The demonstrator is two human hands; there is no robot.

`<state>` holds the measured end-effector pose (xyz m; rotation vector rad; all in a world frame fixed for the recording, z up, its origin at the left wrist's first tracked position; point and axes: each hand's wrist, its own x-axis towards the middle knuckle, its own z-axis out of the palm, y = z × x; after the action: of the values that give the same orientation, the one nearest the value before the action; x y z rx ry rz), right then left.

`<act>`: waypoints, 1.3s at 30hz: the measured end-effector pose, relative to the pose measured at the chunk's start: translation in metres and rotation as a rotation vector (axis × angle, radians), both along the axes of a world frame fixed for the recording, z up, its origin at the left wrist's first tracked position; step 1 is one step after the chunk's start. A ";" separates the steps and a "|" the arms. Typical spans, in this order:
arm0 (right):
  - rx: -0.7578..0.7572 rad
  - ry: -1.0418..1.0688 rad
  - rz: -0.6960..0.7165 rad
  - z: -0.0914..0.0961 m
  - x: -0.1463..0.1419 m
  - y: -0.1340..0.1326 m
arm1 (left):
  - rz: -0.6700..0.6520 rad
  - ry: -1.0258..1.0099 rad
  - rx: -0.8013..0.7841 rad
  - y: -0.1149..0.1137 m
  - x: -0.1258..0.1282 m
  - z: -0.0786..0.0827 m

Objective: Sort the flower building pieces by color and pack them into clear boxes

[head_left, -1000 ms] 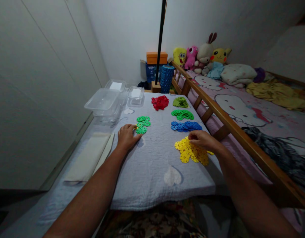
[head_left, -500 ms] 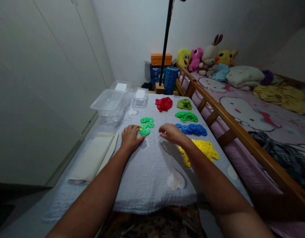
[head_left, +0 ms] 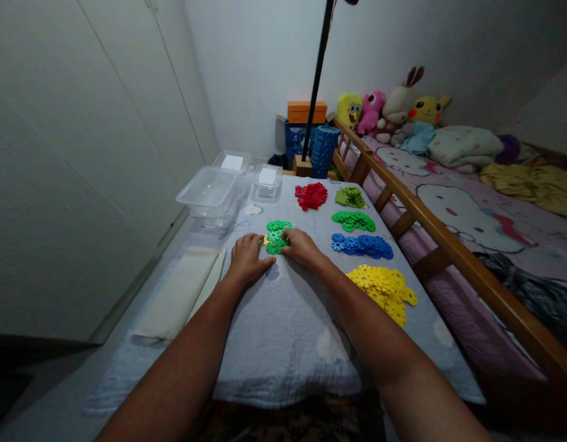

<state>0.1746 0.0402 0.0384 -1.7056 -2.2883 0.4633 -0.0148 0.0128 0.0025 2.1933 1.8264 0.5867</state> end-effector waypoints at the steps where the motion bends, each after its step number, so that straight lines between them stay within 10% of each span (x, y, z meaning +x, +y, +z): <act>1: -0.008 0.003 -0.006 0.001 0.004 0.000 | 0.002 0.002 0.000 0.000 0.001 0.000; 13: -0.157 0.207 -0.044 0.020 0.065 0.017 | 0.015 0.036 -0.003 -0.005 0.007 0.008; 24: 0.161 0.285 -0.708 0.029 0.198 0.072 | 0.013 0.043 0.015 -0.005 0.006 0.005; 39: 0.185 0.164 -0.867 0.012 0.215 0.070 | 0.018 0.031 0.004 -0.006 0.007 0.005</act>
<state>0.3898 0.1104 0.0500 -2.2160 -1.2404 0.1779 -0.0082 0.0070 0.0072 2.2028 1.8639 0.5637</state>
